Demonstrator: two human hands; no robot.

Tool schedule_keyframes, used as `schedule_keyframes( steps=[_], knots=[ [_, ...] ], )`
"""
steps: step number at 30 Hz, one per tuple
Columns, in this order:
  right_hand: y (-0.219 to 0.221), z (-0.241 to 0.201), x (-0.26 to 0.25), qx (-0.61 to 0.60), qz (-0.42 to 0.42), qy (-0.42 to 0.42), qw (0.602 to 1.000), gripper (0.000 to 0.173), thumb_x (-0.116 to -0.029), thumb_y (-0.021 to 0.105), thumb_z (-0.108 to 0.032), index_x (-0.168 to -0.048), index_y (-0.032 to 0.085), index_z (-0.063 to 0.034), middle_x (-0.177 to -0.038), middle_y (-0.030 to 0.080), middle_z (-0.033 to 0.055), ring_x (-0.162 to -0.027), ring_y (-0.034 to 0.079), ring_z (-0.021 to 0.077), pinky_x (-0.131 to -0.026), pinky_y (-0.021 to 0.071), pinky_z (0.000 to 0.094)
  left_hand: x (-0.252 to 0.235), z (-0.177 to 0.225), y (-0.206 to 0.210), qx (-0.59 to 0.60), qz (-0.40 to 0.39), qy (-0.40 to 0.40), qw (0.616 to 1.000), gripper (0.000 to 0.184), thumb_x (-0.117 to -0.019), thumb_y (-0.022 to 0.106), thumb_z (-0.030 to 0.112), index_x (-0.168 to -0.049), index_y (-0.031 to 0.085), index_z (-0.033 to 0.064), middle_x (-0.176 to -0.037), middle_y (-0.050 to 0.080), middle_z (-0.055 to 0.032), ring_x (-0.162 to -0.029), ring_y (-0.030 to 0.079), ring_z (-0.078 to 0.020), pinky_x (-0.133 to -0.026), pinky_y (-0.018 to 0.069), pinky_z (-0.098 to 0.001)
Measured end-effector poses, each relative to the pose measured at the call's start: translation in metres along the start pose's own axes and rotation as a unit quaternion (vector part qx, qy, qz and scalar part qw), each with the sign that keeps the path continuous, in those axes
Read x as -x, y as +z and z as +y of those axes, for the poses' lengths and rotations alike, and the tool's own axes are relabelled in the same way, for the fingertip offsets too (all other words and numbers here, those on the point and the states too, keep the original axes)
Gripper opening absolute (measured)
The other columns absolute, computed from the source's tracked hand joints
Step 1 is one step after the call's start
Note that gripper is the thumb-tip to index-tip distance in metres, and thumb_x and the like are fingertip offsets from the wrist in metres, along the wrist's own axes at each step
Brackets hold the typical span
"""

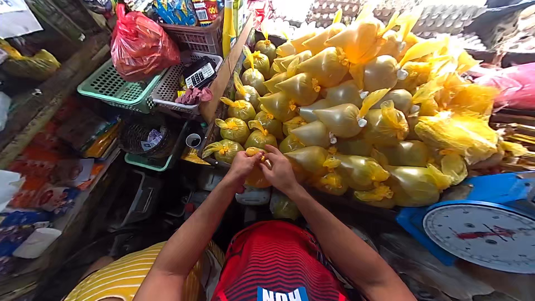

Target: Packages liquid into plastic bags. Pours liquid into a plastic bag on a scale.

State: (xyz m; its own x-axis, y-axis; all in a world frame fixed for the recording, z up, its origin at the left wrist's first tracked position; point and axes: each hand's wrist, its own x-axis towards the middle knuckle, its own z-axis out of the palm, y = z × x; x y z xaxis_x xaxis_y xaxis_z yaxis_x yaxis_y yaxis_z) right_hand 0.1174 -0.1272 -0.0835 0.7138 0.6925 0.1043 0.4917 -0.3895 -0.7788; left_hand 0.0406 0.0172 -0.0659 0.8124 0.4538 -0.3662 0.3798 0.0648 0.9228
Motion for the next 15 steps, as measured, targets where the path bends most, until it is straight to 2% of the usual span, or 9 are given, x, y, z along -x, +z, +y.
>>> schedule_keyframes(
  steps=[2, 3, 5, 7, 9, 10, 12, 13, 15],
  knots=[
    [0.008, 0.003, 0.005, 0.010, 0.023, -0.002, 1.000, 0.018, -0.0983, 0.062, -0.016, -0.102, 0.075, -0.0041, -0.147, 0.058, 0.0075, -0.117, 0.067, 0.0230, -0.095, 0.0584, 0.0465, 0.003, -0.007, 0.001, -0.137, 0.038, 0.092, 0.986, 0.024, -0.0985, 0.069, 0.033, -0.103, 0.076, 0.0110, -0.101, 0.075, -0.0043, -0.087, 0.071, -0.0178, -0.080, 0.0585, -0.0467],
    [0.011, 0.005, 0.005, 0.011, 0.036, 0.001, 0.999, 0.021, -0.1004, 0.059, -0.017, -0.102, 0.075, -0.0044, -0.145, 0.060, 0.0068, -0.117, 0.067, 0.0227, -0.096, 0.0580, 0.0461, 0.004, -0.007, 0.001, -0.183, 0.059, 0.135, 0.972, 0.022, -0.0991, 0.067, 0.033, -0.103, 0.077, 0.0136, -0.112, 0.074, -0.0024, -0.095, 0.071, -0.0189, -0.085, 0.0578, -0.0508],
    [0.017, 0.006, 0.003, -0.001, 0.055, 0.016, 0.998, 0.024, -0.1015, 0.056, -0.018, -0.100, 0.076, -0.0050, -0.141, 0.064, 0.0045, -0.115, 0.068, 0.0218, -0.094, 0.0579, 0.0470, 0.005, -0.011, 0.005, -0.138, 0.085, 0.157, 0.974, 0.027, -0.1046, 0.057, 0.034, -0.112, 0.076, 0.0175, -0.114, 0.074, -0.0020, -0.098, 0.071, -0.0194, -0.086, 0.0580, -0.0505],
    [0.018, 0.008, 0.003, -0.014, 0.063, 0.042, 0.997, 0.027, -0.1002, 0.053, -0.018, -0.097, 0.077, -0.0055, -0.137, 0.067, 0.0025, -0.112, 0.069, 0.0222, -0.092, 0.0576, 0.0508, 0.008, -0.025, 0.009, -0.015, 0.074, 0.119, 0.990, 0.036, -0.1092, 0.046, 0.040, -0.125, 0.072, 0.0211, -0.110, 0.075, -0.0026, -0.098, 0.070, -0.0195, -0.084, 0.0574, -0.0460],
    [0.013, 0.011, 0.004, -0.016, 0.053, 0.074, 0.996, 0.030, -0.0993, 0.050, -0.019, -0.097, 0.077, -0.0060, -0.136, 0.068, 0.0016, -0.112, 0.069, 0.0246, -0.091, 0.0552, 0.0568, 0.012, -0.042, 0.007, -0.027, 0.069, 0.117, 0.990, 0.037, -0.1104, 0.042, 0.035, -0.131, 0.069, 0.0212, -0.119, 0.072, 0.0000, -0.104, 0.068, -0.0169, -0.088, 0.0566, -0.0453],
    [0.008, 0.013, 0.006, -0.011, 0.048, 0.086, 0.995, 0.031, -0.0989, 0.050, -0.019, -0.095, 0.078, -0.0060, -0.135, 0.069, 0.0020, -0.112, 0.069, 0.0264, -0.090, 0.0543, 0.0596, 0.016, -0.047, 0.002, -0.060, 0.053, 0.122, 0.989, 0.036, -0.1094, 0.041, 0.028, -0.129, 0.070, 0.0188, -0.136, 0.066, 0.0036, -0.117, 0.065, -0.0141, -0.098, 0.0549, -0.0452],
    [-0.004, 0.007, 0.006, 0.004, 0.022, 0.097, 0.995, 0.029, -0.0976, 0.052, -0.020, -0.091, 0.077, -0.0071, -0.130, 0.071, 0.0022, -0.107, 0.071, 0.0273, -0.086, 0.0554, 0.0608, 0.021, -0.037, -0.002, -0.090, 0.056, 0.140, 0.984, 0.033, -0.1079, 0.042, 0.022, -0.118, 0.072, 0.0143, -0.138, 0.065, 0.0027, -0.120, 0.063, -0.0145, -0.098, 0.0531, -0.0459],
    [-0.014, 0.000, 0.006, -0.008, -0.010, 0.100, 0.995, 0.026, -0.0974, 0.054, -0.020, -0.095, 0.077, -0.0082, -0.128, 0.072, 0.0037, -0.105, 0.071, 0.0278, -0.084, 0.0559, 0.0607, 0.023, -0.024, -0.002, -0.101, 0.061, 0.162, 0.980, 0.033, -0.1078, 0.043, 0.020, -0.114, 0.074, 0.0115, -0.133, 0.067, 0.0016, -0.122, 0.061, -0.0160, -0.100, 0.0515, -0.0469],
    [-0.036, -0.012, 0.003, -0.078, -0.096, 0.080, 0.989, 0.023, -0.0961, 0.063, -0.015, -0.116, 0.074, -0.0121, -0.119, 0.073, 0.0091, -0.101, 0.071, 0.0262, -0.084, 0.0583, 0.0555, 0.025, 0.010, 0.004, -0.163, 0.033, 0.211, 0.963, 0.035, -0.1059, 0.041, 0.018, -0.092, 0.072, 0.0108, -0.152, 0.054, 0.0084, -0.148, 0.040, -0.0149, -0.120, 0.0363, -0.0479]
  ],
)
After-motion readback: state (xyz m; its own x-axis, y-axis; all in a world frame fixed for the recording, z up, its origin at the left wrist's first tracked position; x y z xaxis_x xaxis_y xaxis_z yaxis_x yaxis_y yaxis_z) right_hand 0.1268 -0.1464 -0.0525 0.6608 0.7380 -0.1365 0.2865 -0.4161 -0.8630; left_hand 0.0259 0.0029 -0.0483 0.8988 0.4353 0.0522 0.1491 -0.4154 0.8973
